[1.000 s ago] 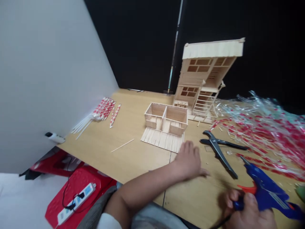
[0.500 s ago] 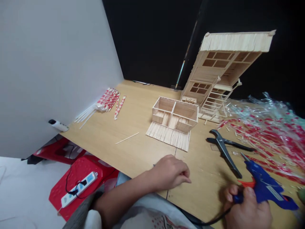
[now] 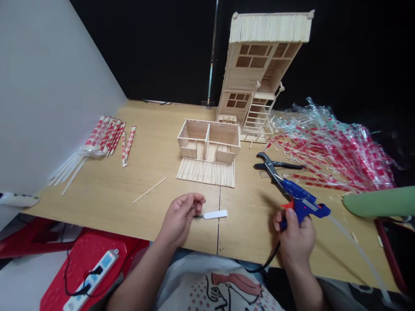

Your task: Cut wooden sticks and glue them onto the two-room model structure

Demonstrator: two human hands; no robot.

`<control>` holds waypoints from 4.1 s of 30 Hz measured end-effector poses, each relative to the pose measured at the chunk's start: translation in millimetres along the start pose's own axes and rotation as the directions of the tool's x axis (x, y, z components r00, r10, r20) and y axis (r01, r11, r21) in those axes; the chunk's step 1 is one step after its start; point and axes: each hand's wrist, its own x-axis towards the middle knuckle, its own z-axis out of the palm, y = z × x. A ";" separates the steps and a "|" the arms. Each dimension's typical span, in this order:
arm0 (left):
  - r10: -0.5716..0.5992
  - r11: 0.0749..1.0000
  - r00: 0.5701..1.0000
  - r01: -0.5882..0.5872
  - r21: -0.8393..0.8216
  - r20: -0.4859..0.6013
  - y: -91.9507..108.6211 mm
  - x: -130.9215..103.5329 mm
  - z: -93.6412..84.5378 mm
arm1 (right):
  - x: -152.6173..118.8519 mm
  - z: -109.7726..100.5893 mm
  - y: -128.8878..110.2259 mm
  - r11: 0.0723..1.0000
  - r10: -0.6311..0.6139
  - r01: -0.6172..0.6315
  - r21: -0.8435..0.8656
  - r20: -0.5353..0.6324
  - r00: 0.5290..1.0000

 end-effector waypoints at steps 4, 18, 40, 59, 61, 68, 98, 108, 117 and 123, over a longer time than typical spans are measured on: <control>-0.149 0.952 0.977 0.184 -0.246 0.156 8.2 -0.5 21.2 | -13.3 15.4 -11.1 0.986 -0.002 0.012 -0.166 0.059 0.998; -0.300 0.860 0.879 0.418 -0.292 0.371 1.1 -8.0 45.3 | -22.1 75.7 -52.3 0.959 -0.120 0.208 -0.194 0.387 0.914; -0.342 0.808 0.884 0.449 -0.382 0.317 -13.7 -10.2 47.2 | -19.0 50.7 -32.7 0.931 -0.142 0.185 -0.315 0.155 0.978; 0.154 0.566 0.946 -0.321 0.759 0.285 25.4 56.4 11.1 | 33.4 0.0 -10.1 0.838 -0.103 0.025 -0.545 -0.113 0.988; 0.213 0.283 0.928 -0.358 0.890 0.306 32.3 81.3 9.2 | 34.0 0.4 -6.3 0.849 -0.096 0.032 -0.527 -0.094 0.991; 0.151 -0.328 0.918 -0.303 0.895 0.366 30.5 138.5 21.8 | 35.2 -0.1 -4.5 0.850 -0.106 0.052 -0.524 -0.073 0.992; 0.160 -0.395 0.936 -0.229 0.890 0.312 46.9 128.8 8.2 | 36.8 -4.0 1.2 0.898 -0.074 0.044 -0.438 -0.051 0.996; 0.162 -0.448 0.940 -0.200 0.871 0.300 45.5 145.3 1.8 | 37.0 -1.7 0.4 0.887 -0.081 0.059 -0.458 -0.029 0.996; 0.160 -0.421 0.940 -0.212 0.882 0.302 45.2 155.6 4.2 | 37.7 -2.5 -0.6 0.880 -0.060 0.038 -0.473 -0.031 0.998; 0.179 -0.412 0.938 -0.204 0.888 0.298 43.6 154.7 4.3 | 38.2 -3.0 1.6 0.883 -0.063 0.047 -0.468 -0.019 0.998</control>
